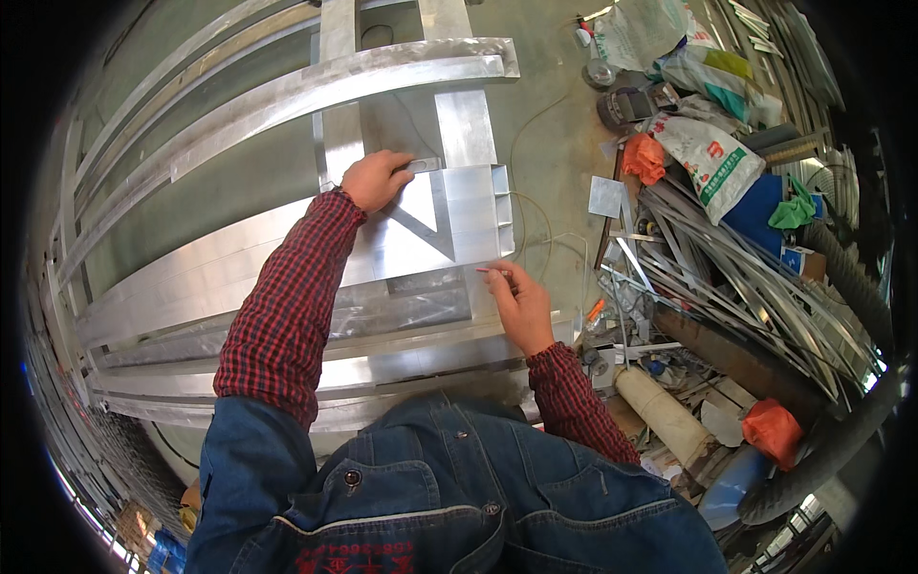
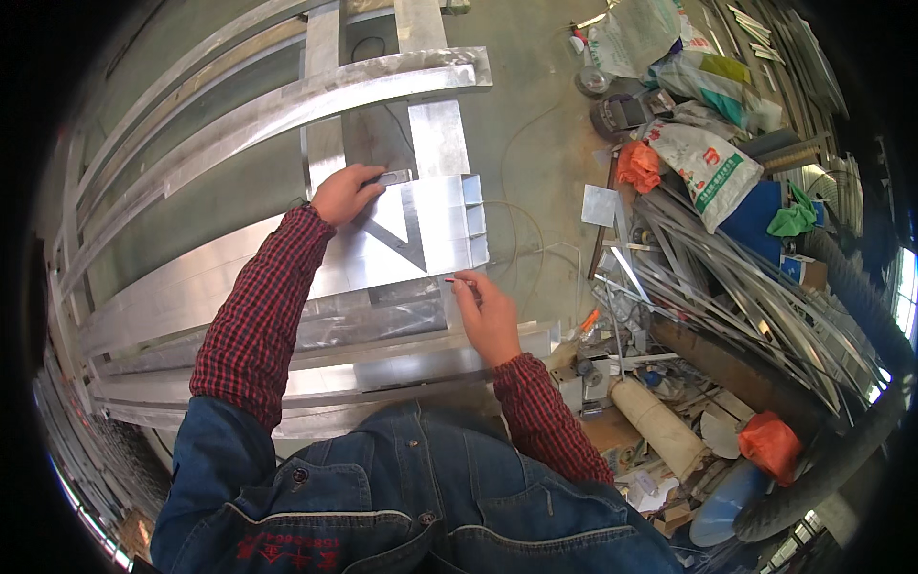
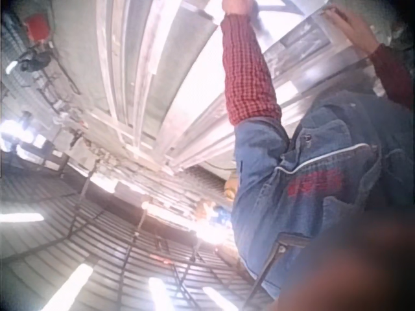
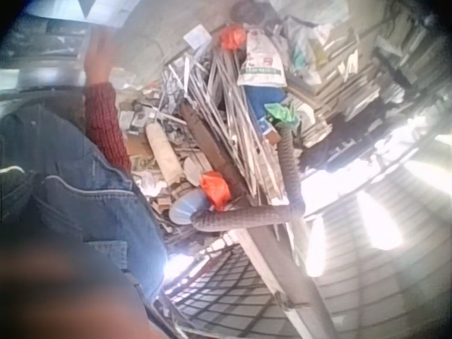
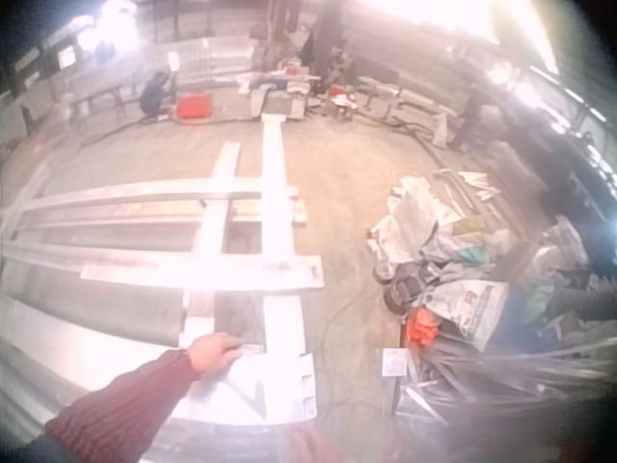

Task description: The person uses a triangular metal square and a marker to draw straight lines on aluminum frame pieces. They reposition the square multiple times to mark several sections of the frame.

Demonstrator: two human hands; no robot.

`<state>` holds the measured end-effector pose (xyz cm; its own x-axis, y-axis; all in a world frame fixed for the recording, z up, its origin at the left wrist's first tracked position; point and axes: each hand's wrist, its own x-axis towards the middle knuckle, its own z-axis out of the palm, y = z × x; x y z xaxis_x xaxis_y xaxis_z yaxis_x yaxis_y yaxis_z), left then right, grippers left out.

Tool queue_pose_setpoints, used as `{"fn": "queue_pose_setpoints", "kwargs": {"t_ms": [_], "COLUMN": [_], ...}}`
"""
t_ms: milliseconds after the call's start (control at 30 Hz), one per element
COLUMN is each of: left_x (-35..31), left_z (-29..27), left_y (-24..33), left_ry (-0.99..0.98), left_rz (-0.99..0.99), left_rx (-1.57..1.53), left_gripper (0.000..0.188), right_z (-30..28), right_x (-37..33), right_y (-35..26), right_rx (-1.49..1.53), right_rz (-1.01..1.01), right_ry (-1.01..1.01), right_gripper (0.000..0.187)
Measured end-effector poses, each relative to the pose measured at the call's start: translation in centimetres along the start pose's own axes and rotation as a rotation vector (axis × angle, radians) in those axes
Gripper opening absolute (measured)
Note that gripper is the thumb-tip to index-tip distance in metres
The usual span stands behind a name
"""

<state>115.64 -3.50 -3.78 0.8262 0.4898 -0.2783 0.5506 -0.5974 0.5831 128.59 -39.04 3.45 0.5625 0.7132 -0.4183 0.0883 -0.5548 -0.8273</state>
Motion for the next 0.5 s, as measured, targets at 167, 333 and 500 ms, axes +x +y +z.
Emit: {"fn": "queue_pose_setpoints", "kwargs": {"t_ms": [167, 333, 500], "left_x": [-0.29, -0.19, -0.11], "left_z": [0.30, 0.36, 0.40], "left_y": [0.19, 0.09, -0.07], "left_ry": [0.026, 0.008, 0.010], "left_rz": [-0.011, -0.038, -0.004], "left_rx": [0.016, 0.020, 0.027], "left_gripper": [0.042, 0.042, 0.040], "right_z": [0.22, 0.27, -0.03], "right_x": [0.53, 0.90, 1.01], "right_y": [-0.40, -0.63, -0.78], "right_rx": [0.027, 0.022, 0.023], "right_rz": [0.009, -0.024, -0.034], "right_ry": [-0.008, 0.012, 0.021], "right_gripper": [0.027, 0.028, 0.029]}}
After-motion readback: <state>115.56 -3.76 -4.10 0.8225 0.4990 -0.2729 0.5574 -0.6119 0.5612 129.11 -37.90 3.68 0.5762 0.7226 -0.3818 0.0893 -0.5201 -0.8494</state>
